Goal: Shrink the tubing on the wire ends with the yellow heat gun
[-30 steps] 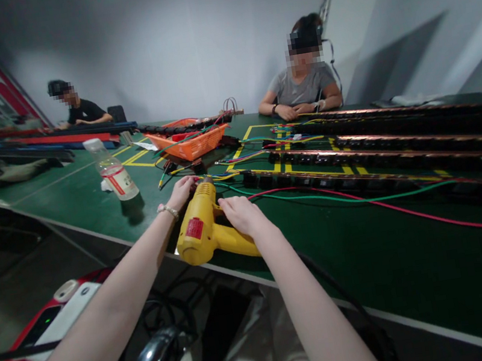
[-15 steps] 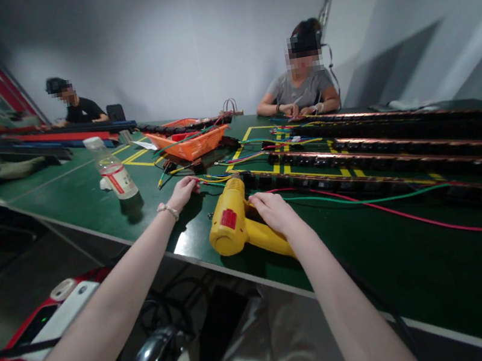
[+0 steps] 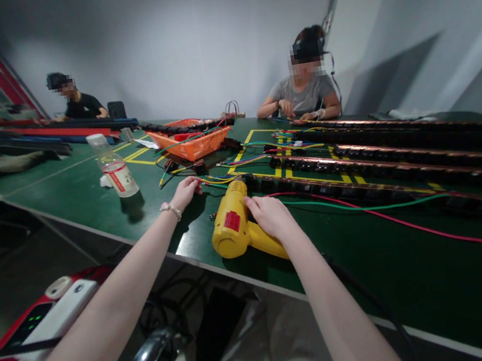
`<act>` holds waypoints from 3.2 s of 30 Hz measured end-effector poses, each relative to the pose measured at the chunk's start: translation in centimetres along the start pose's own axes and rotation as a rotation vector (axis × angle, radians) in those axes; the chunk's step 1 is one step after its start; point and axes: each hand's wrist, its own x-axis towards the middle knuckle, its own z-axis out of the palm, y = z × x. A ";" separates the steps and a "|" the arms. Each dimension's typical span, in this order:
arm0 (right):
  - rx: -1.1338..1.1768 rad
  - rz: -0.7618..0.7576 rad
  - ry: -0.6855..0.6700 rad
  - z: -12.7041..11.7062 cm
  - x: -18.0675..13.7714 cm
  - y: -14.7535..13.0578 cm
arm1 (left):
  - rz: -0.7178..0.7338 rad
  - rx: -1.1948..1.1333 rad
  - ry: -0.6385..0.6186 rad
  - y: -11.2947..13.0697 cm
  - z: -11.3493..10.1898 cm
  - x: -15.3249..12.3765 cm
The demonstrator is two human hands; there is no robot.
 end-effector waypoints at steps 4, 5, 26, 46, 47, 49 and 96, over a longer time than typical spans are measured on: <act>-0.071 -0.050 0.010 0.0 0.1 -1.0 | -0.013 0.009 0.003 0.0 0.0 0.1; -0.087 -0.065 0.013 0.1 0.1 -1.4 | -0.016 0.009 0.003 0.0 0.0 0.1; -0.166 -0.416 0.069 1.0 -2.9 -6.7 | 0.063 0.179 0.004 1.0 -0.1 -0.7; -0.254 -0.579 0.013 1.9 -5.3 -3.3 | 0.069 0.040 0.042 0.8 0.1 -0.2; -0.257 -0.567 0.015 1.8 -5.3 -3.0 | 0.065 0.040 0.041 0.8 0.1 -0.2; -0.263 -0.547 0.015 1.5 -5.5 -2.1 | 0.056 0.041 0.039 0.8 0.1 -0.2; -0.482 -0.559 0.135 2.5 -5.6 -4.8 | 0.113 0.106 -0.025 0.2 1.3 -1.4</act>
